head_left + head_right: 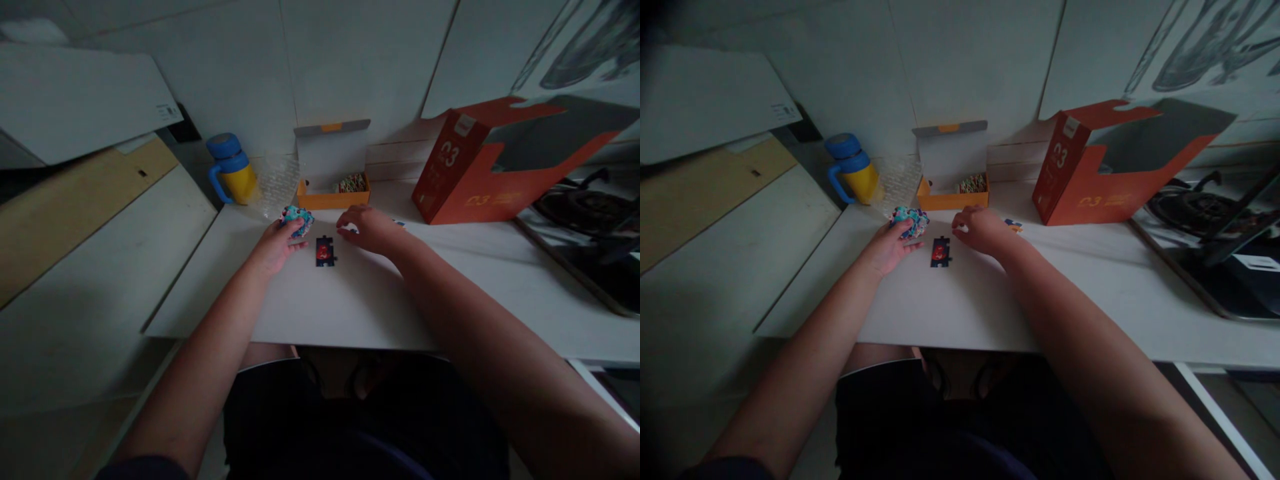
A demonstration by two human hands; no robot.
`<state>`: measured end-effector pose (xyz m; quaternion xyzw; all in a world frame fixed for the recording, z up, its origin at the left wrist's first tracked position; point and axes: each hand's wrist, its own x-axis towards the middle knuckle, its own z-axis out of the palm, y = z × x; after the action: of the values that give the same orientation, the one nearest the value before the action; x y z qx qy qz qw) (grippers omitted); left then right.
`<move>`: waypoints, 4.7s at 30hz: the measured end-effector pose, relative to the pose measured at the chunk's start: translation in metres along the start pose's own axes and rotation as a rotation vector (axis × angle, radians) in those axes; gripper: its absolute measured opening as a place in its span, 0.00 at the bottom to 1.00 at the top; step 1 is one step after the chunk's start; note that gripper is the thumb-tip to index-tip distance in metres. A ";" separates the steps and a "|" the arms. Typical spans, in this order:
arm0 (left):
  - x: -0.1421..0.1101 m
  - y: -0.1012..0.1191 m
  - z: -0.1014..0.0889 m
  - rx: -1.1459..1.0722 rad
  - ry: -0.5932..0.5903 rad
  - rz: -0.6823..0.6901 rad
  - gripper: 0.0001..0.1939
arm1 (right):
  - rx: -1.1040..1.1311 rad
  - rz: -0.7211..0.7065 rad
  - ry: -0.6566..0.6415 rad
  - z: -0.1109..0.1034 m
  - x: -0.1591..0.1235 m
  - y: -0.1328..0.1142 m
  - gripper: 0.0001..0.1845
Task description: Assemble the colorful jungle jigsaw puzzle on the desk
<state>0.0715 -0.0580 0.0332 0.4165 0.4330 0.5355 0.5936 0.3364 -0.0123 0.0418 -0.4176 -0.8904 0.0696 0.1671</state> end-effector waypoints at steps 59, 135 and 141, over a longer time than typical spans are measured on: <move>0.013 -0.003 -0.011 0.123 0.133 0.133 0.31 | -0.169 0.253 -0.126 0.009 -0.005 0.023 0.18; 0.015 -0.023 -0.016 0.712 -0.314 0.321 0.32 | 0.999 0.074 0.241 0.034 0.013 -0.019 0.36; 0.012 -0.020 -0.013 0.720 -0.318 0.308 0.30 | 1.143 0.095 0.218 0.041 0.015 -0.016 0.37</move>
<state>0.0651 -0.0474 0.0093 0.7347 0.4278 0.3617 0.3827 0.3012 -0.0101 0.0114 -0.3054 -0.6694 0.5031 0.4534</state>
